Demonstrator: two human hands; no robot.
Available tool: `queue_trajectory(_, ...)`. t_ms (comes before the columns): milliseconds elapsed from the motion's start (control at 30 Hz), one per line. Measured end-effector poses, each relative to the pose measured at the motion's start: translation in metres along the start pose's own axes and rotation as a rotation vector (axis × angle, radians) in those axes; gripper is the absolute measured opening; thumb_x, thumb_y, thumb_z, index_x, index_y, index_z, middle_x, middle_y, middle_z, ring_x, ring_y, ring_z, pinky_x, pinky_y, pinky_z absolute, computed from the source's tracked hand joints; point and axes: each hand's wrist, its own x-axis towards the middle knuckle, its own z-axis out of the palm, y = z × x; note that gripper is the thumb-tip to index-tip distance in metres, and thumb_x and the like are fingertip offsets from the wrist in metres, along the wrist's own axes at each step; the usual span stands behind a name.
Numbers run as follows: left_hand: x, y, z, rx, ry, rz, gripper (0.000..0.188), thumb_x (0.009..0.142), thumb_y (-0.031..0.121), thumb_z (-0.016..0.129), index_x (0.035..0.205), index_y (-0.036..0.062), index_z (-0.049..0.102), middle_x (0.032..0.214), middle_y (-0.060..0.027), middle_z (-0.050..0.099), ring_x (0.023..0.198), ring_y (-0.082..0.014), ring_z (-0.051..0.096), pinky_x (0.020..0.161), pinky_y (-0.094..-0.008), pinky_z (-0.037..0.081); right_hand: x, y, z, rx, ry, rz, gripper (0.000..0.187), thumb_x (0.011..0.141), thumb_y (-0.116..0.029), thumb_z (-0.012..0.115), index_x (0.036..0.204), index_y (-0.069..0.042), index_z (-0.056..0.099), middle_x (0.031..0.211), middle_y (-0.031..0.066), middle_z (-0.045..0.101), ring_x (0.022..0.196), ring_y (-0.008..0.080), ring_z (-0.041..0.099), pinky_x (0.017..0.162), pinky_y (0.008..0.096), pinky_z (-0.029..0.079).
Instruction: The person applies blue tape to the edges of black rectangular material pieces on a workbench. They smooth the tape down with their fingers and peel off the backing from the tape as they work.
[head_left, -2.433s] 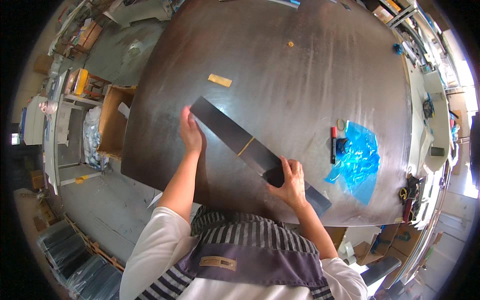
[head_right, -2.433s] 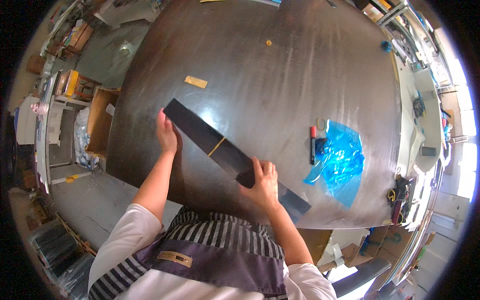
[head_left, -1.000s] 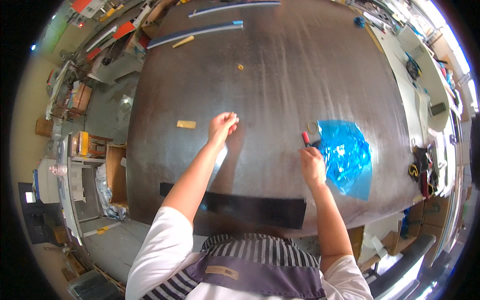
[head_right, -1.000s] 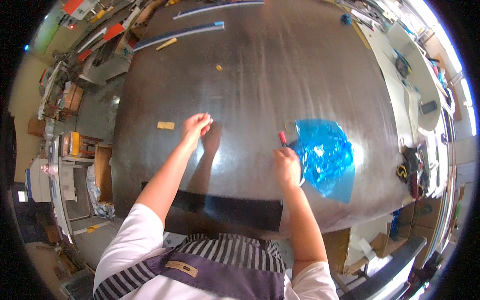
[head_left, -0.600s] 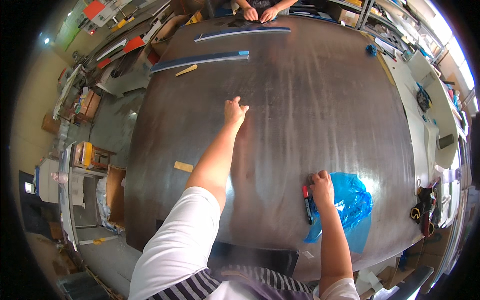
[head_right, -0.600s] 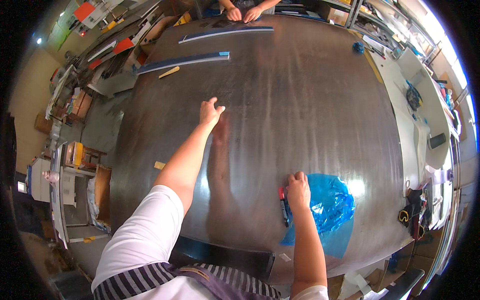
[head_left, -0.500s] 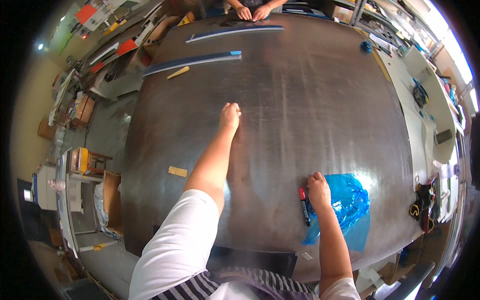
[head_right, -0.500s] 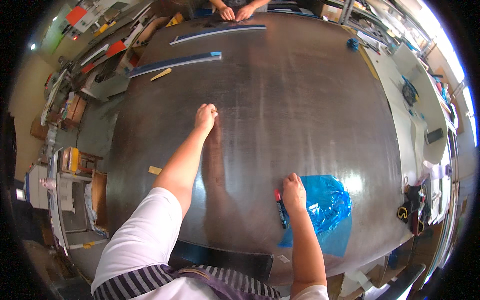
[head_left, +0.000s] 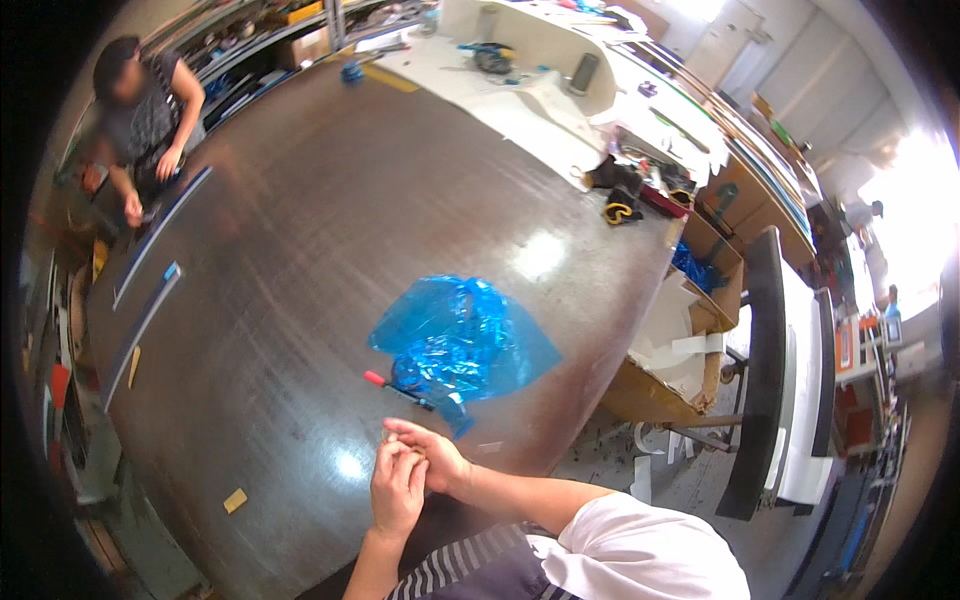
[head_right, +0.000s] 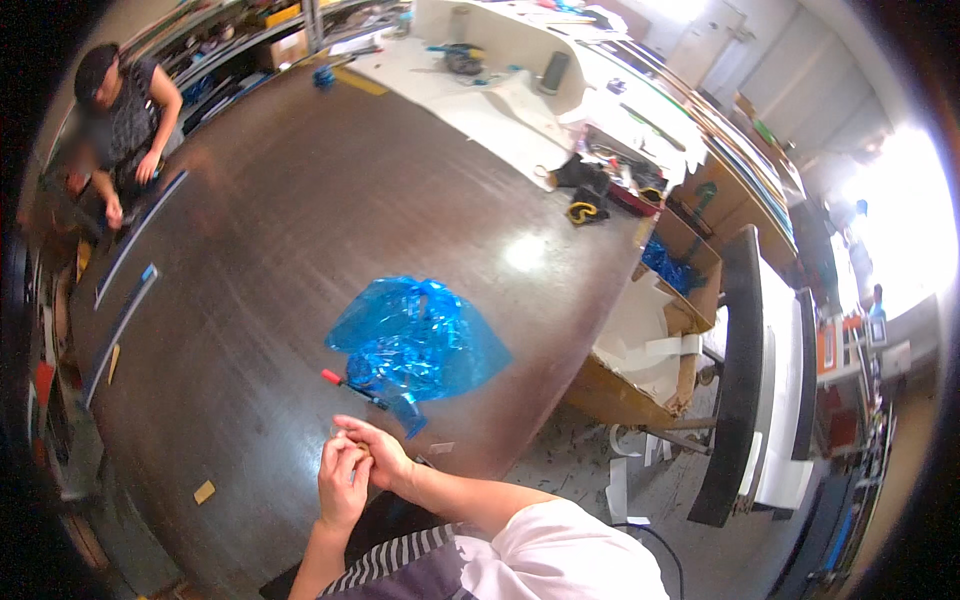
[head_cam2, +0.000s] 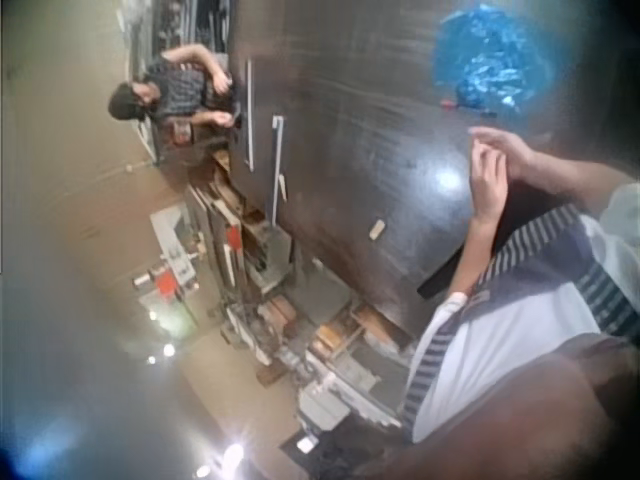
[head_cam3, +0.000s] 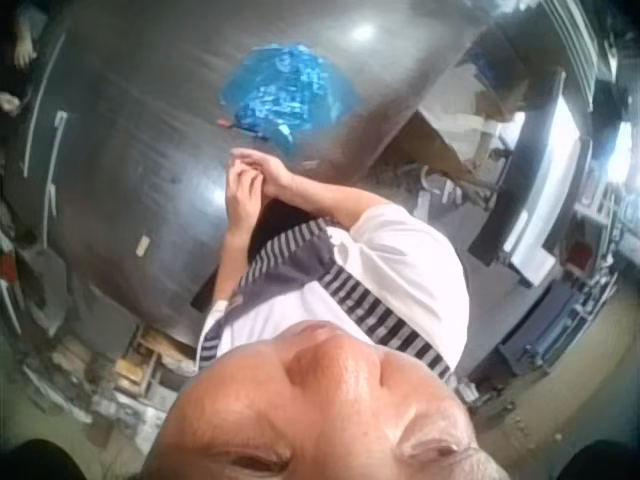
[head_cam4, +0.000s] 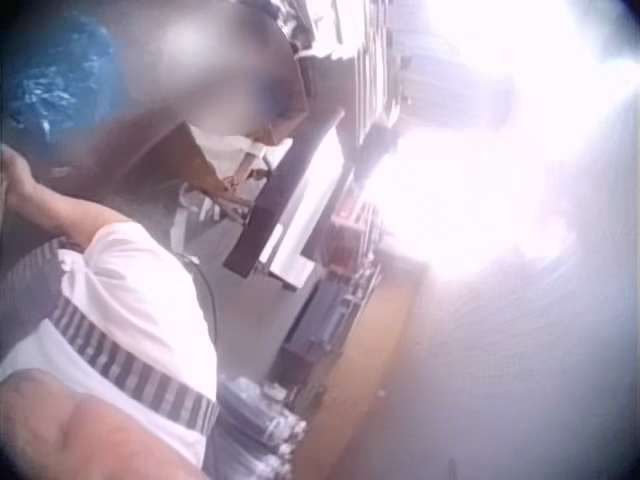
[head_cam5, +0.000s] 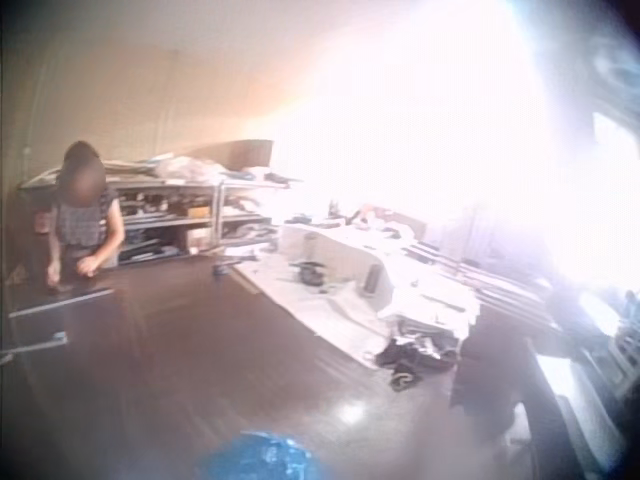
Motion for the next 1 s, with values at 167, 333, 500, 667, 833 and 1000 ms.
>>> queue_trajectory(167, -0.002, 0.036, 0.033, 0.040, -0.085, 0.075, 0.037, 0.083, -0.001, 0.065, 0.117, 0.0001, 0.053, 0.126, -0.0219, 0.050, 0.098, -0.0344, 0.060, 0.086, -0.0421, 0.052, -0.042, -0.020, -0.051, 0.255, -0.150, -0.085, 0.030, 0.099, -0.020, 0.044, 0.116, -0.002, 0.062, 0.108, 0.0135, 0.065, 0.098, 0.0262, 0.062, 0.089, 0.0373, 0.049)
queue_trajectory(333, -0.006, 0.064, 0.052, -0.106, -0.122, 0.093, 0.056, 0.083, -0.004, 0.062, 0.136, -0.0007, 0.043, 0.140, -0.0199, 0.040, 0.090, -0.0253, 0.064, 0.081, -0.0357, 0.055, -0.053, -0.070, -0.074, 0.621, -0.006, -0.279, 0.020, 0.095, -0.012, 0.055, 0.098, 0.008, 0.058, 0.104, 0.0195, 0.061, 0.103, 0.0346, 0.058, 0.094, 0.0446, 0.051)
queue_trajectory(500, -0.036, 0.063, 0.035, -0.042, -0.179, -0.029, 0.038, 0.084, -0.002, 0.065, 0.122, 0.0024, 0.056, 0.131, -0.0159, 0.049, 0.087, -0.0235, 0.066, 0.079, -0.0359, 0.055, -0.064, -0.318, -0.054, 0.411, 0.068, -0.816, 0.020, 0.099, -0.015, 0.051, 0.091, 0.002, 0.055, 0.096, 0.0187, 0.060, 0.095, 0.0351, 0.061, 0.096, 0.0510, 0.052)
queue_trajectory(667, -0.088, 0.040, 0.022, -0.001, -0.235, -0.138, 0.032, 0.084, 0.001, 0.064, 0.116, 0.0033, 0.059, 0.125, -0.0144, 0.054, 0.087, -0.0250, 0.066, 0.080, -0.0372, 0.055, -0.125, -0.530, -0.052, -0.037, 0.301, -1.152, 0.085, 0.100, -0.055, 0.045, 0.157, -0.011, 0.000, 0.157, 0.0231, 0.025, 0.131, 0.0523, 0.043, 0.109, 0.0616, 0.037)
queue_trajectory(833, -0.165, 0.021, 0.000, 0.072, -0.082, -0.363, 0.030, 0.084, 0.001, 0.063, 0.114, 0.0024, 0.062, 0.123, -0.0146, 0.055, 0.094, -0.0284, 0.065, 0.084, -0.0382, 0.055, -0.063, -0.399, -0.078, -0.496, 0.356, -0.928, 0.032, 0.097, -0.006, 0.050, 0.126, 0.005, 0.052, 0.112, 0.0204, 0.064, 0.097, 0.0316, 0.068, 0.084, 0.0377, 0.057)
queue_trajectory(1000, -0.211, 0.034, -0.021, 0.203, -0.015, -0.455, 0.035, 0.084, 0.001, 0.064, 0.119, 0.0031, 0.058, 0.126, -0.0162, 0.051, 0.111, -0.0354, 0.057, 0.095, -0.0415, 0.049, -0.080, -0.194, -0.106, -1.177, 0.217, -0.745, 0.019, 0.095, -0.005, 0.054, 0.109, 0.000, 0.068, 0.087, 0.0068, 0.069, 0.070, 0.0128, 0.063, 0.064, 0.0256, 0.051)
